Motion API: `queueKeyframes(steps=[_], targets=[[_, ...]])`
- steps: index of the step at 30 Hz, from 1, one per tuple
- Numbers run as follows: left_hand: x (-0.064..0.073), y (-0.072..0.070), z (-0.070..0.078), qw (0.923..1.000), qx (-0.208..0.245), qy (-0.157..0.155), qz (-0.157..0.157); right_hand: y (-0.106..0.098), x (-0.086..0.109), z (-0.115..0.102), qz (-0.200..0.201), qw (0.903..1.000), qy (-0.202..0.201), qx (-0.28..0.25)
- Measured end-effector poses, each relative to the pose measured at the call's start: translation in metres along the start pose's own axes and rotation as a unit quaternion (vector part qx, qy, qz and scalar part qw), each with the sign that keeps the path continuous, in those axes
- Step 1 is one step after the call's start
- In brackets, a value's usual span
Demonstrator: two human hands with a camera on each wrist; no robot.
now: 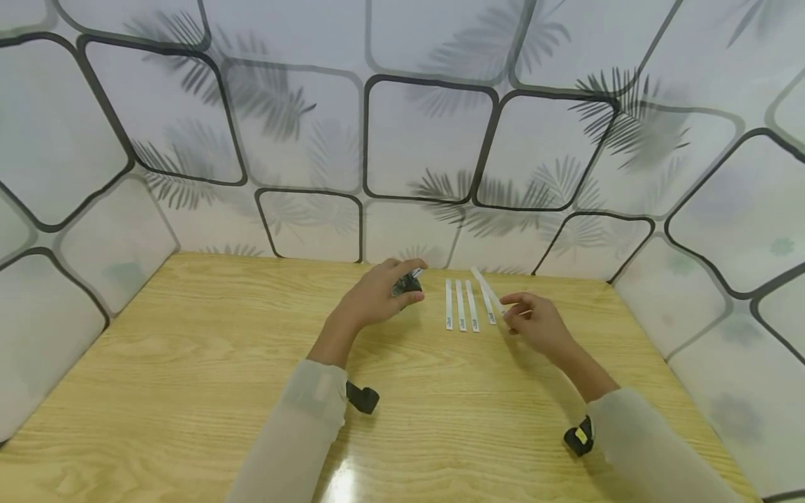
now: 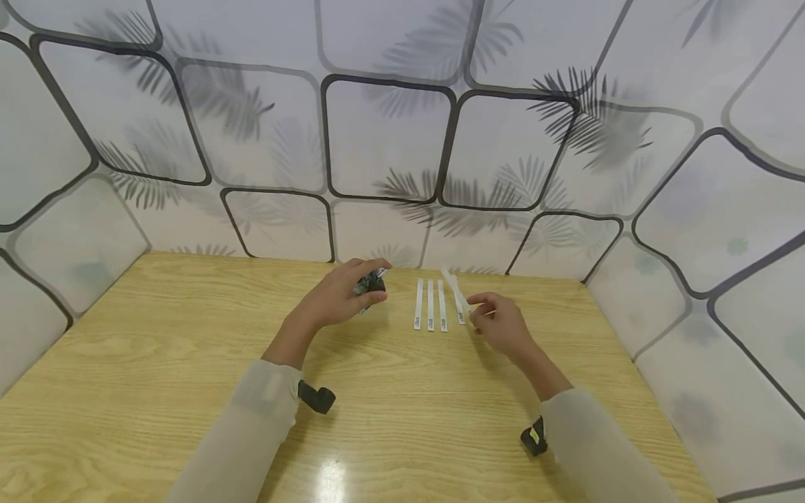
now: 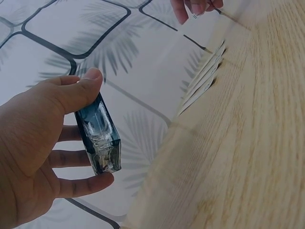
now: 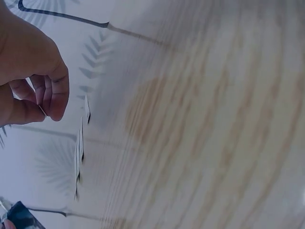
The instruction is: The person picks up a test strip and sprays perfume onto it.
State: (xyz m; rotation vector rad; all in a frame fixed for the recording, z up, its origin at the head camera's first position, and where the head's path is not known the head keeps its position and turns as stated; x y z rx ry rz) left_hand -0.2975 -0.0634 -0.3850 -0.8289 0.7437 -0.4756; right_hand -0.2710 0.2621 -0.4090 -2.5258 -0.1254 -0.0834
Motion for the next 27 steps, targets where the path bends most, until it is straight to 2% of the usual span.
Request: queueKeyframes(steps=[12,18,27], targets=[[-0.001,0.001,-0.001,1.0,-0.005,0.002,-0.003,0.021,0.009,-0.013,-0.019,0.9996,-0.019,0.007],[0.0,0.003,-0.001,1.0,-0.008,0.001,-0.002,0.032,0.011,-0.02,-0.028,0.9989,-0.036,-0.007],[0.0,0.002,-0.001,1.0,-0.009,0.001,0.0,0.044,0.013,-0.035,-0.035,0.9985,-0.04,-0.011]])
Point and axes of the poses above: each hand's wrist, its own x-axis away from the middle knuckle, its own y-axis out of the palm, z = x × y, the point moved 2 cm from there along -x, towards the middle knuckle, and after that the axes turned 11 degrees about y, right-handed, at the moved point
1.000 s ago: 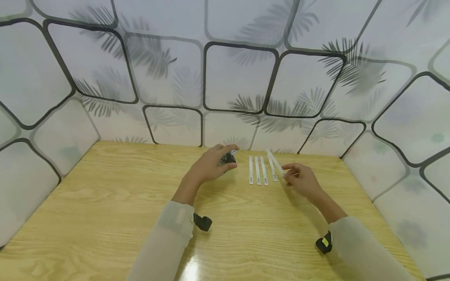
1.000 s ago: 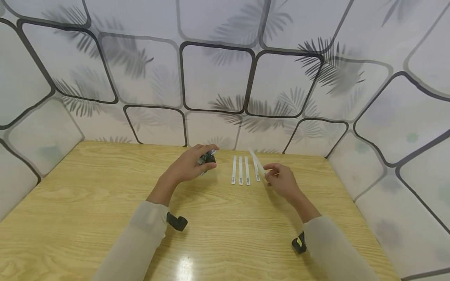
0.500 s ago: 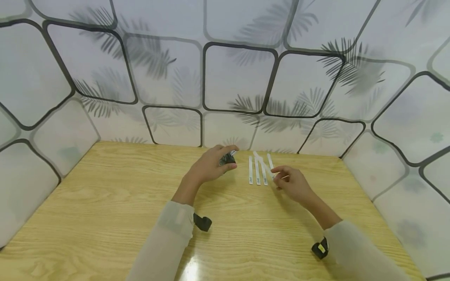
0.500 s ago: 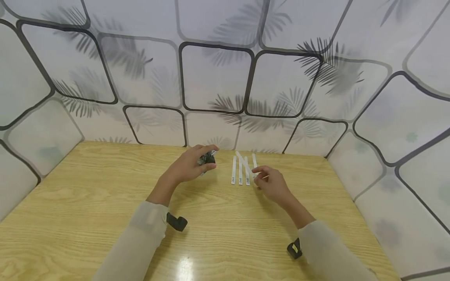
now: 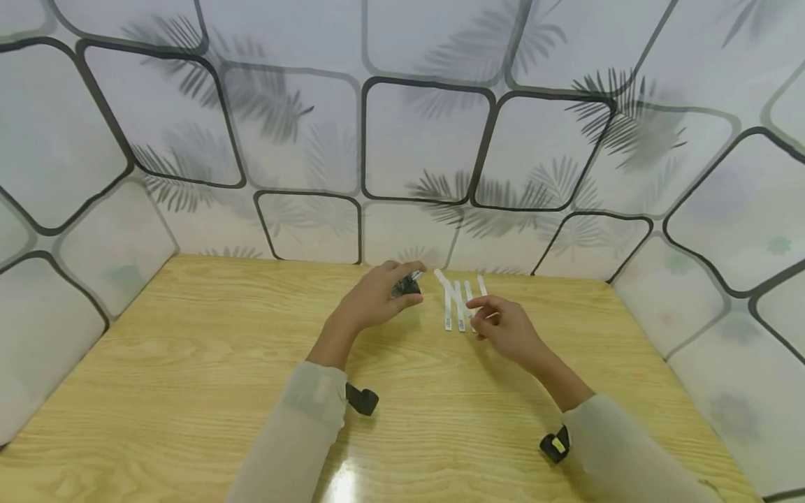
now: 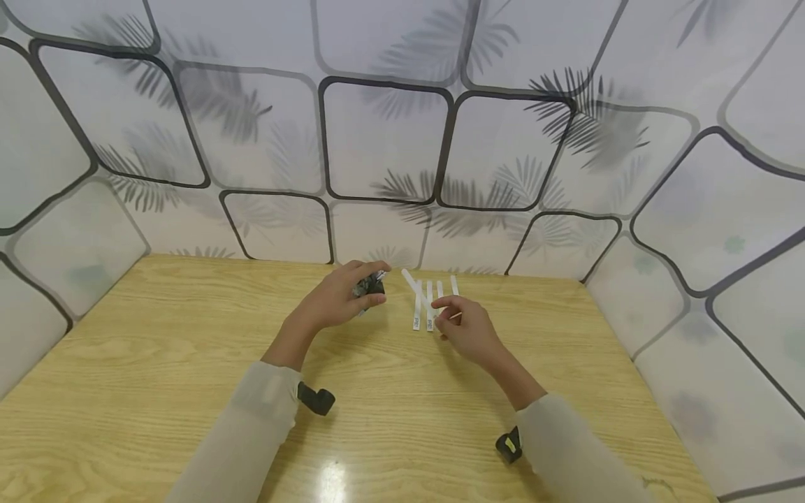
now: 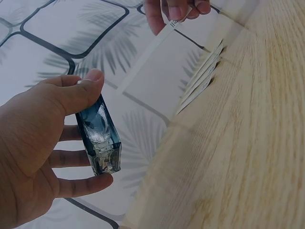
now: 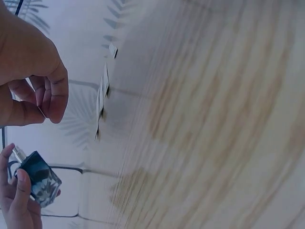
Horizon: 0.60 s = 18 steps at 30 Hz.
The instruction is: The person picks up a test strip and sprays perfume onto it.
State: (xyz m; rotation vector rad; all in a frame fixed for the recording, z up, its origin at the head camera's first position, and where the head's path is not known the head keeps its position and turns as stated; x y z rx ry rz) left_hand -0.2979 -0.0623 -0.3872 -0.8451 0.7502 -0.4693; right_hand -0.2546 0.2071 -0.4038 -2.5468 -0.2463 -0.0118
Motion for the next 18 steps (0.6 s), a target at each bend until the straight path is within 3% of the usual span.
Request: queueKeyframes(steps=[18], targets=[[0.002,0.001,-0.002,0.9999,-0.007,-0.009,-0.004,0.015,0.005,-0.013,-0.016,0.9993,-0.01,-0.032]])
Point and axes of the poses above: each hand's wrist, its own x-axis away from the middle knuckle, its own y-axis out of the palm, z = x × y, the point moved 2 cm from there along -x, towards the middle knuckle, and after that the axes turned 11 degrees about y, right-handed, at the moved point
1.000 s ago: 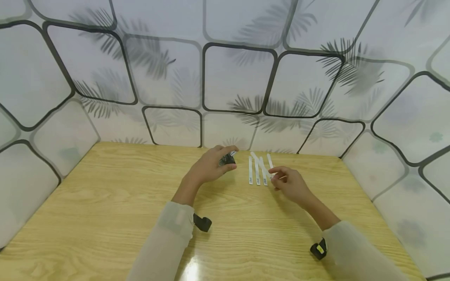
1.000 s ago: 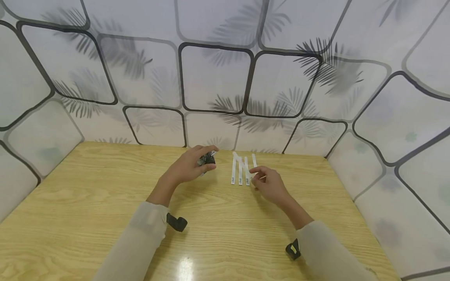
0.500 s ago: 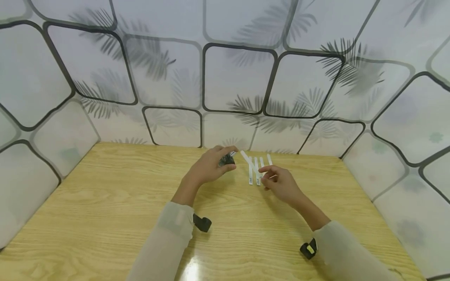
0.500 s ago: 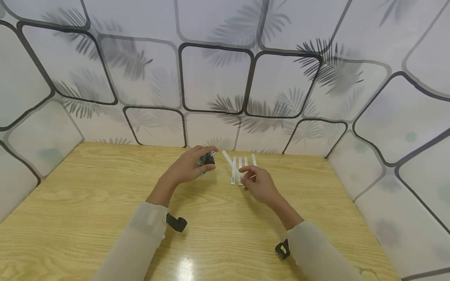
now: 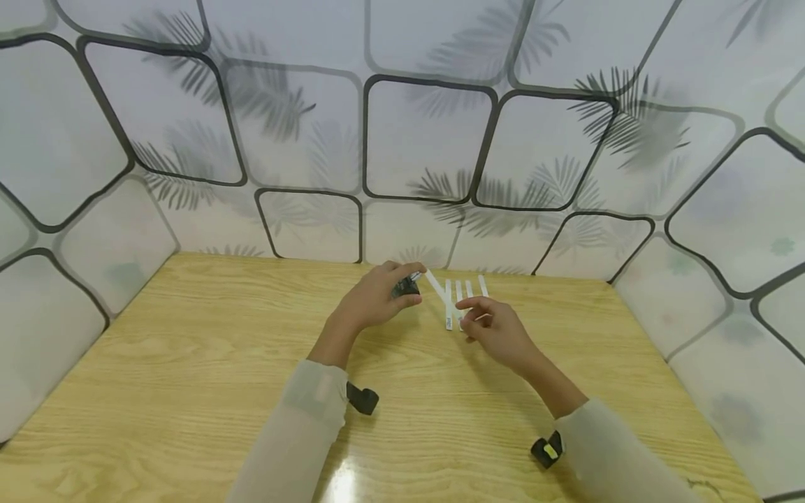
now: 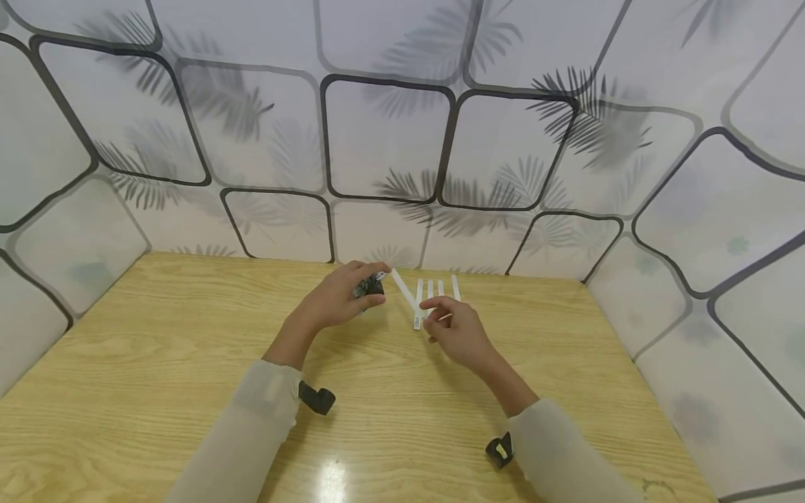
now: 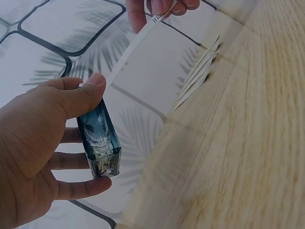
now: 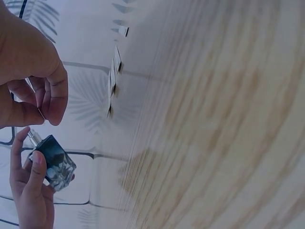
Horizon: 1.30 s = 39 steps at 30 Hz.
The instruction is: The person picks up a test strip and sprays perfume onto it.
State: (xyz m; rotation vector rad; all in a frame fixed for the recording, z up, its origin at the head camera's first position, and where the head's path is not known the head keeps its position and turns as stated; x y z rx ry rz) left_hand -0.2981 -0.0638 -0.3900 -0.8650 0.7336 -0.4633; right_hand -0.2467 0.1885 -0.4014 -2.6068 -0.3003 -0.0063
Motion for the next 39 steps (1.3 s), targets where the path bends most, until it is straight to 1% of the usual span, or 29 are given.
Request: queueKeyframes(steps=[5,12,19,30,39], targets=[[0.0,0.0001,0.0009,1.0,0.0,0.0,0.002,0.0024,0.0023,-0.0032,-0.003,1.0,-0.009,0.0],[-0.0001,0.0004,0.0012,1.0,-0.002,-0.003,0.005,0.0041,0.004,-0.0041,-0.01,0.9999,-0.011,0.0],[0.0003,0.0013,0.0007,0.9999,-0.016,-0.001,0.002,0.0054,0.0041,-0.0039,-0.012,0.9998,-0.013,-0.002],[0.0009,-0.0001,0.0017,0.9987,-0.049,0.004,0.014,0.0061,0.0047,-0.0049,-0.014,0.9998,-0.012,-0.007],[0.0005,-0.0001,0.0018,0.999,-0.042,0.007,0.013,0.0058,0.0059,-0.0073,-0.011,0.9999,-0.012,-0.004]])
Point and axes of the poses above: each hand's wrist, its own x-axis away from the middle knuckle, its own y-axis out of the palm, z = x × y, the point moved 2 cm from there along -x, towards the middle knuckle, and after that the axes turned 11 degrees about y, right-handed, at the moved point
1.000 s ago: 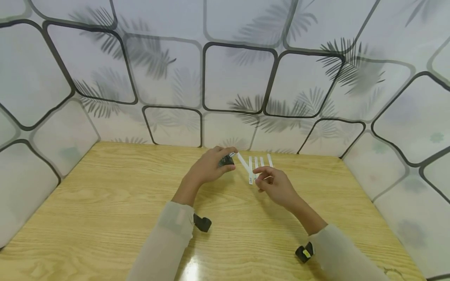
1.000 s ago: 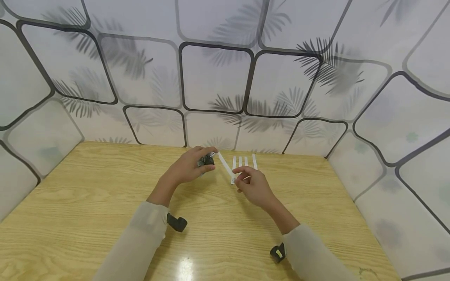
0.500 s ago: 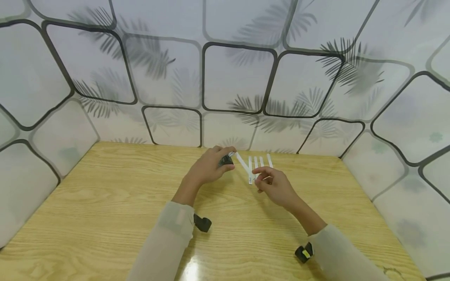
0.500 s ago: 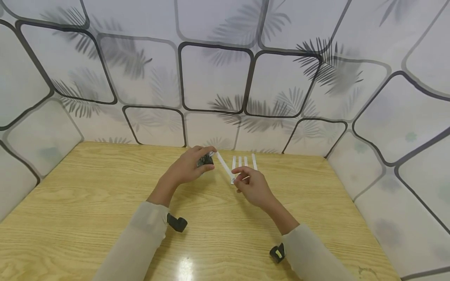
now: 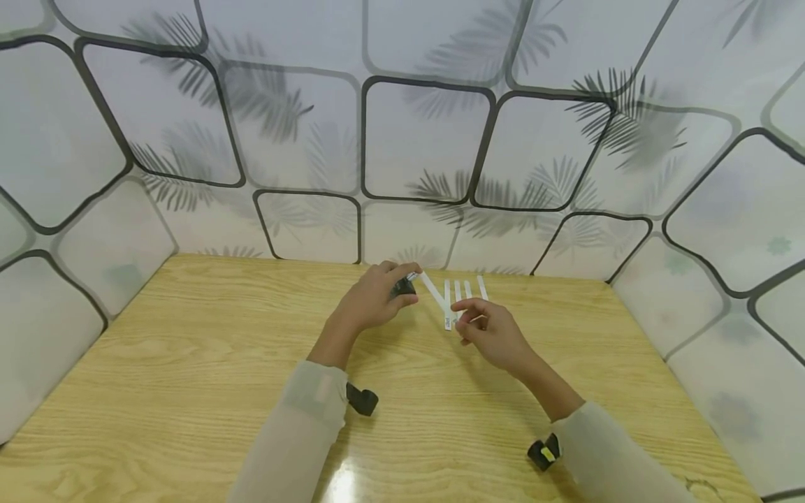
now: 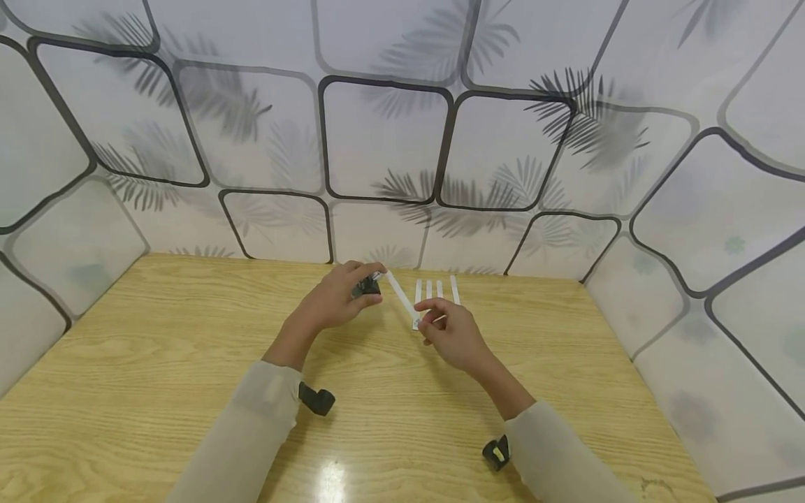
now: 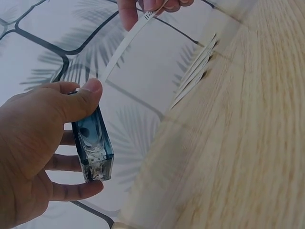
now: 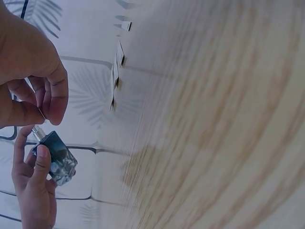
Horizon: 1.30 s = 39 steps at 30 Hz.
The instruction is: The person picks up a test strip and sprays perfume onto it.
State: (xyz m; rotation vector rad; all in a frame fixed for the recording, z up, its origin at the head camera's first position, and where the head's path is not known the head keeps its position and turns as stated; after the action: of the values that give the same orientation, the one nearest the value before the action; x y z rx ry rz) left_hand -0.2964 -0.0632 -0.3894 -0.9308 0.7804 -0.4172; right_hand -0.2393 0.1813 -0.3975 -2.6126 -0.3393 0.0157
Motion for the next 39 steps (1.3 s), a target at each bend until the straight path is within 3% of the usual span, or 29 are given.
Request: queueKeyframes(steps=[27,39], targets=[[-0.0003,0.0021,-0.0015,0.9998,0.017,-0.01,0.0,-0.0004,-0.0011,0.0019,0.0,1.0,-0.002,0.002],[0.0001,-0.0071,0.0029,0.9987,0.049,-0.006,0.013,-0.0009,-0.0033,0.0022,0.005,1.0,0.001,-0.002]])
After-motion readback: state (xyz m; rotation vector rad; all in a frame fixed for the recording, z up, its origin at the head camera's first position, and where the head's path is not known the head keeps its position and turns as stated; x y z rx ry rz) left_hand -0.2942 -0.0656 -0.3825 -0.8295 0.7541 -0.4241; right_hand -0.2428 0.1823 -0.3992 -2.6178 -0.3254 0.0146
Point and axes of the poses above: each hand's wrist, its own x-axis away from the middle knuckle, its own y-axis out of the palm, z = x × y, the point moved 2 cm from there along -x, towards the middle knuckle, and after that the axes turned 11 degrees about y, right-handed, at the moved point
